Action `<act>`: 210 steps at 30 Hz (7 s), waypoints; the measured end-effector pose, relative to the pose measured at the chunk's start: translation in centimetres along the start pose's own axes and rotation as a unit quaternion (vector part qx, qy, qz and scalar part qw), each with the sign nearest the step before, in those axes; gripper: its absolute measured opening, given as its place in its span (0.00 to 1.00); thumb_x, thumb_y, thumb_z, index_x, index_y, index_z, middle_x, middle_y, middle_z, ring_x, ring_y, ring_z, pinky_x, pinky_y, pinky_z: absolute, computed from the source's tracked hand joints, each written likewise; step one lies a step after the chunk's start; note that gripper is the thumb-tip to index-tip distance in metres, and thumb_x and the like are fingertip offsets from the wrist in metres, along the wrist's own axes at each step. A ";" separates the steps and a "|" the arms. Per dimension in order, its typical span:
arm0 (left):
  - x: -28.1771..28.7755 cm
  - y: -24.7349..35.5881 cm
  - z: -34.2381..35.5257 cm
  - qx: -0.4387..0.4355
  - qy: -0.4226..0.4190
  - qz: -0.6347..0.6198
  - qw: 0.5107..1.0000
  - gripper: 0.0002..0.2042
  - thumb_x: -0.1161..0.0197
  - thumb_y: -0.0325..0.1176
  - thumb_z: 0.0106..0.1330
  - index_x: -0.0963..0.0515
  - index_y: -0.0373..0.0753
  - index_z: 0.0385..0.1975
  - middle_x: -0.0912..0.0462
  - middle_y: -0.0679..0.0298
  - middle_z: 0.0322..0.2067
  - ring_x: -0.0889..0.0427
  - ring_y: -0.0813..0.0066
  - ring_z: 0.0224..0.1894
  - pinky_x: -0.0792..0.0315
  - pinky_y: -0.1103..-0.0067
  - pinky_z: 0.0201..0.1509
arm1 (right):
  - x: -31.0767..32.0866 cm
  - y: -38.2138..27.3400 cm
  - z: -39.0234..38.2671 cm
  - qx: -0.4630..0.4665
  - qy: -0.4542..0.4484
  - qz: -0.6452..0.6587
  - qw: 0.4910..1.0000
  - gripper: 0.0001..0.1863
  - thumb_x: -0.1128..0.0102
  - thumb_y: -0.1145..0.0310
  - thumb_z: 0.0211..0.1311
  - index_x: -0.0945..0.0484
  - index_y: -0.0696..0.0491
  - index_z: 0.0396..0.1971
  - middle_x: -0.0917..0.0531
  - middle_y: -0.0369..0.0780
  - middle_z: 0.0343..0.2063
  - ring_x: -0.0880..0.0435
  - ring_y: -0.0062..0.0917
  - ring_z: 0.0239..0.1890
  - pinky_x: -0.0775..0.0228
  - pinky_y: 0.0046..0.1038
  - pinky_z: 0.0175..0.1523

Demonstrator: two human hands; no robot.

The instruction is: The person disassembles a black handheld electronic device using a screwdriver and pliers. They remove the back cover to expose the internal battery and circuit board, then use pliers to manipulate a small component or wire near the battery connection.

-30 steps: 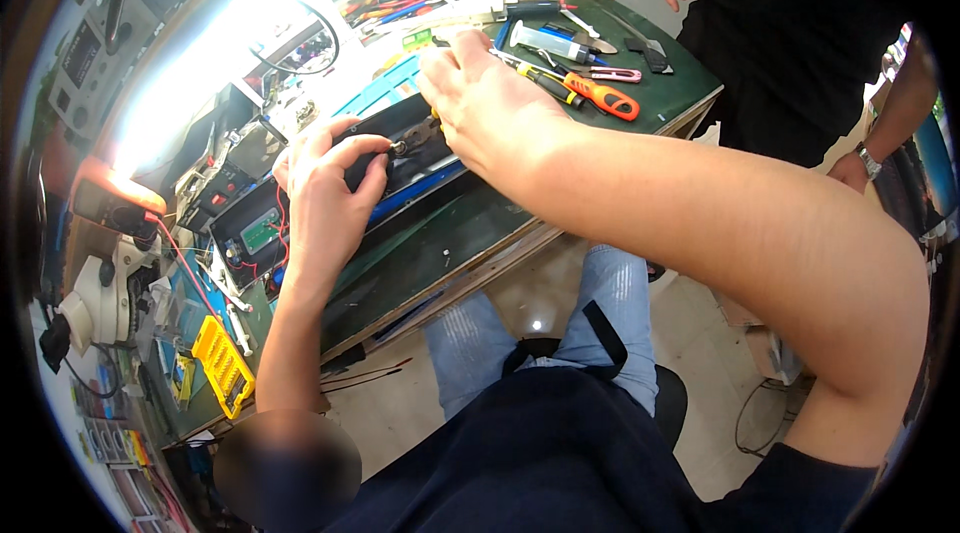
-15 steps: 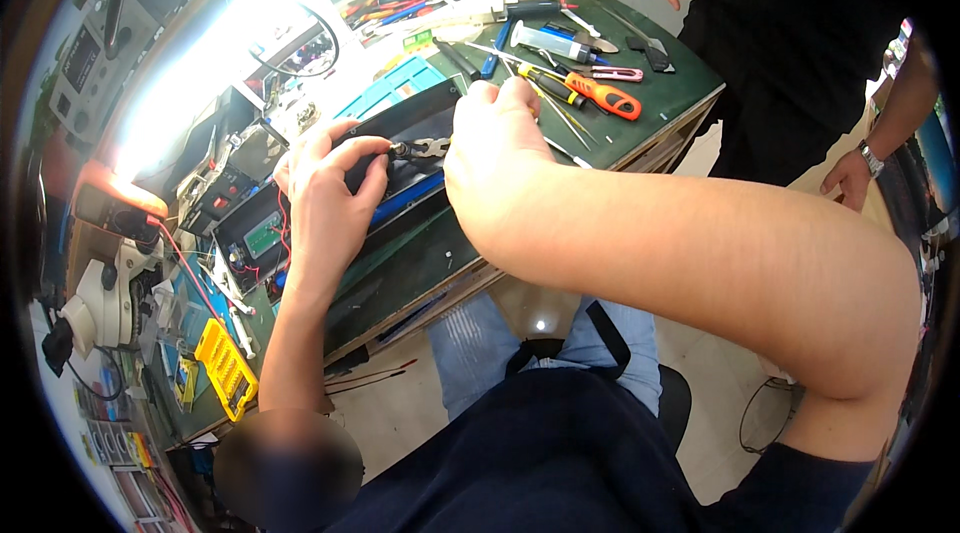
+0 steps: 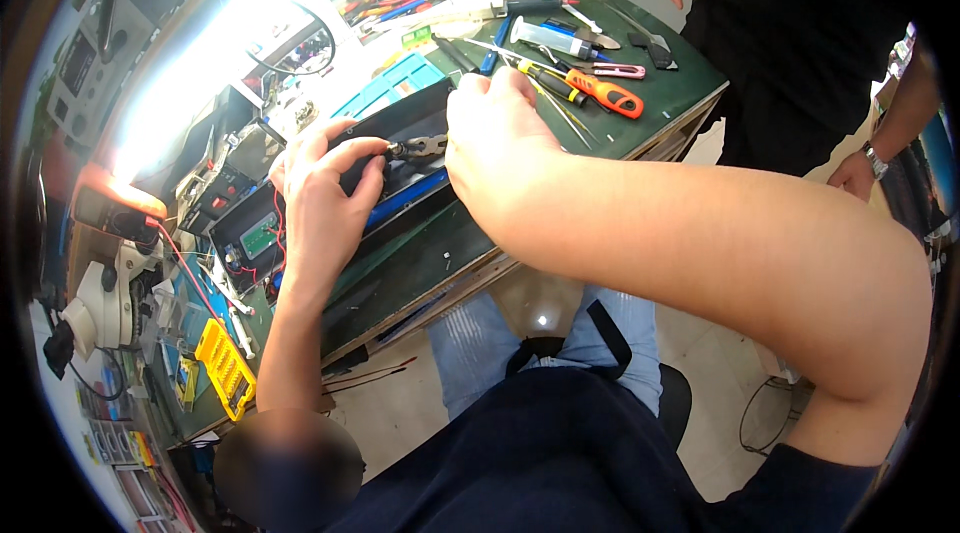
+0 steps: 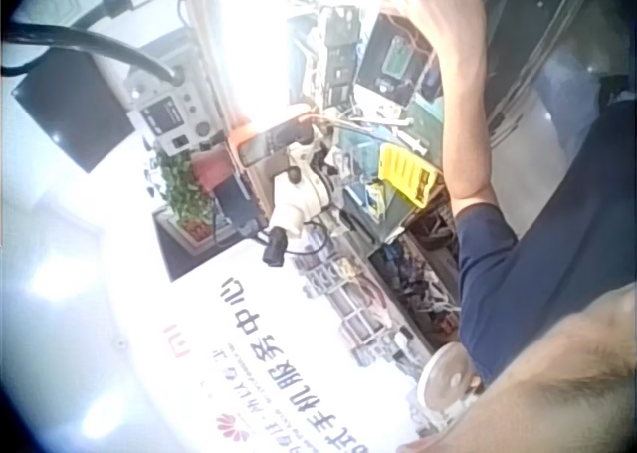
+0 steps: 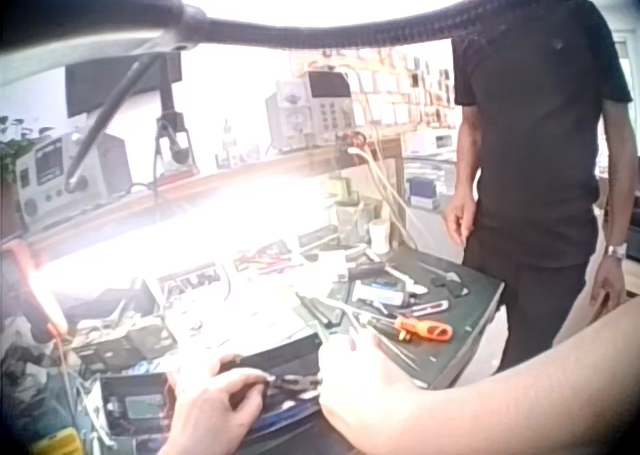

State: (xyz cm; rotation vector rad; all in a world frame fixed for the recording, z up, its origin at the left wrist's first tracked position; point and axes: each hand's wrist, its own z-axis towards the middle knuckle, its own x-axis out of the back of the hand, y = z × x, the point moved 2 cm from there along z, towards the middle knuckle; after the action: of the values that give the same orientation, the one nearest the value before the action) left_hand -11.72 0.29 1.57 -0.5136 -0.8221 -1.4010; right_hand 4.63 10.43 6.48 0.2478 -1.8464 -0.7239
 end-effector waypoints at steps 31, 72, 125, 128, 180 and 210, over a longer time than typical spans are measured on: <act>0.4 0.8 -0.1 0.015 0.004 -0.015 1.000 0.07 0.26 0.30 0.59 0.11 0.47 0.37 0.17 0.65 0.55 0.24 0.60 0.60 0.42 0.63 0.68 | -0.4 0.7 0.9 -0.017 0.114 -0.205 0.972 0.13 0.39 0.61 0.64 0.10 0.48 0.42 0.25 0.35 0.42 0.30 0.33 0.50 0.38 0.39 0.47; -0.1 0.7 -0.4 0.025 0.049 0.011 0.998 0.06 0.28 0.33 0.63 0.09 0.47 0.39 0.16 0.62 0.53 0.24 0.59 0.61 0.43 0.62 0.69 | 3.6 -1.9 1.1 -0.049 -0.208 0.166 0.963 0.23 0.27 0.59 0.59 0.13 0.49 0.55 0.19 0.43 0.54 0.26 0.35 0.59 0.29 0.37 0.53; -0.4 0.0 -0.4 0.003 0.061 0.000 0.998 0.06 0.27 0.33 0.61 0.09 0.47 0.37 0.15 0.61 0.52 0.24 0.59 0.58 0.41 0.63 0.63 | 2.9 -1.4 1.8 -0.041 -0.131 0.122 0.983 0.13 0.29 0.65 0.55 0.09 0.54 0.39 0.15 0.42 0.38 0.17 0.35 0.49 0.20 0.36 0.46; -0.5 0.1 -0.3 0.000 0.060 0.005 0.998 0.06 0.27 0.33 0.61 0.09 0.48 0.36 0.16 0.61 0.52 0.24 0.59 0.58 0.40 0.63 0.62 | 2.6 -1.1 1.5 -0.030 -0.137 0.117 0.983 0.14 0.30 0.65 0.56 0.10 0.54 0.41 0.16 0.43 0.40 0.18 0.36 0.51 0.21 0.36 0.49; -0.6 0.3 -0.2 0.007 0.064 0.013 0.998 0.05 0.26 0.34 0.61 0.08 0.48 0.36 0.15 0.63 0.51 0.23 0.59 0.58 0.40 0.62 0.62 | 3.3 -1.9 1.7 -0.070 -0.203 0.216 0.952 0.21 0.34 0.62 0.63 0.13 0.54 0.54 0.25 0.51 0.57 0.26 0.40 0.61 0.27 0.43 0.60; -0.3 0.0 -0.2 0.002 0.043 0.011 0.999 0.06 0.26 0.33 0.61 0.08 0.48 0.37 0.15 0.61 0.52 0.23 0.60 0.58 0.41 0.63 0.62 | 1.1 -0.4 1.2 -0.006 -0.046 0.053 0.997 0.17 0.30 0.62 0.57 0.10 0.52 0.44 0.24 0.44 0.48 0.27 0.35 0.54 0.31 0.37 0.52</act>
State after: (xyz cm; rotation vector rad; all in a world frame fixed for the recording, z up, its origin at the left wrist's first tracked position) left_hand -11.69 0.39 1.21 -0.4547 -0.7472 -1.3926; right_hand 3.02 9.99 6.86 0.1075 -1.9266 -0.6826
